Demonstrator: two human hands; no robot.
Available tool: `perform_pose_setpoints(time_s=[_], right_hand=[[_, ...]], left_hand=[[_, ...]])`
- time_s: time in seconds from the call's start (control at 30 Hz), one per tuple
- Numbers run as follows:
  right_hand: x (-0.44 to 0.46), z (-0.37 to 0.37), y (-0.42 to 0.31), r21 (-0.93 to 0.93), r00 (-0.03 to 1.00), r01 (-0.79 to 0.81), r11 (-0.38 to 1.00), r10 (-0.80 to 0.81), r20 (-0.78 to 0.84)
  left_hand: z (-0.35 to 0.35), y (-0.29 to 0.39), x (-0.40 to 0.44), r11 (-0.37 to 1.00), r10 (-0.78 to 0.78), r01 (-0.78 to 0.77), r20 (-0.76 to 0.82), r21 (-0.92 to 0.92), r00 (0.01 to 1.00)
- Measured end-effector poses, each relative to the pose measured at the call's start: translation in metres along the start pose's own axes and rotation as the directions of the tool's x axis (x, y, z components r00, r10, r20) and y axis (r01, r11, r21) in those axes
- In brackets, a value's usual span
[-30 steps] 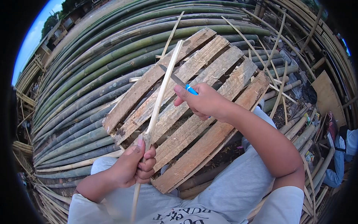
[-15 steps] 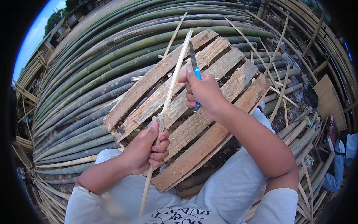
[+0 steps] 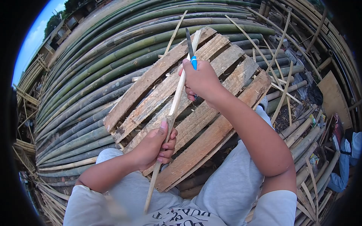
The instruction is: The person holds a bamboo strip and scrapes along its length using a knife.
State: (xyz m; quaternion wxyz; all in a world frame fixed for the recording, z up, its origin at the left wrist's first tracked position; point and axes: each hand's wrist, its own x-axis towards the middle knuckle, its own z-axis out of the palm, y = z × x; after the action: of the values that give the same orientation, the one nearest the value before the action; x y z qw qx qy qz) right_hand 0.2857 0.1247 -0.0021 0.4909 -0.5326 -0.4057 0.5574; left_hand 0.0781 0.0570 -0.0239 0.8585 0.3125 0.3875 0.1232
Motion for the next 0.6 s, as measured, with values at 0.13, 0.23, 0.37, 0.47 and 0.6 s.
perform_pose_setpoints(time_s=[0.13,0.23,0.37,0.47,0.6], right_hand=[[0.008,-0.01,0.005,0.071,1.0,0.013,0.997,-0.013,0.004],[0.014,-0.019,0.01,0.179,0.995,0.037,0.983,-0.053,0.085],[0.017,-0.022,0.013,0.149,0.985,0.036,0.988,-0.06,0.159],[0.024,-0.026,0.02,0.041,0.982,0.105,0.994,-0.11,0.155],[0.03,-0.035,0.024,-0.201,0.981,0.19,0.961,-0.176,0.086]], left_hand=[[-0.004,-0.007,0.001,0.995,0.011,-0.017,0.062,0.099,0.998],[-0.011,-0.017,0.013,0.992,0.094,-0.101,0.101,0.071,0.99],[-0.007,-0.011,0.008,0.986,0.035,0.004,0.226,-0.168,0.973],[-0.017,-0.01,0.006,0.982,0.013,0.041,0.284,-0.184,0.959],[-0.026,-0.008,0.011,0.965,0.015,0.053,0.257,-0.256,0.966]])
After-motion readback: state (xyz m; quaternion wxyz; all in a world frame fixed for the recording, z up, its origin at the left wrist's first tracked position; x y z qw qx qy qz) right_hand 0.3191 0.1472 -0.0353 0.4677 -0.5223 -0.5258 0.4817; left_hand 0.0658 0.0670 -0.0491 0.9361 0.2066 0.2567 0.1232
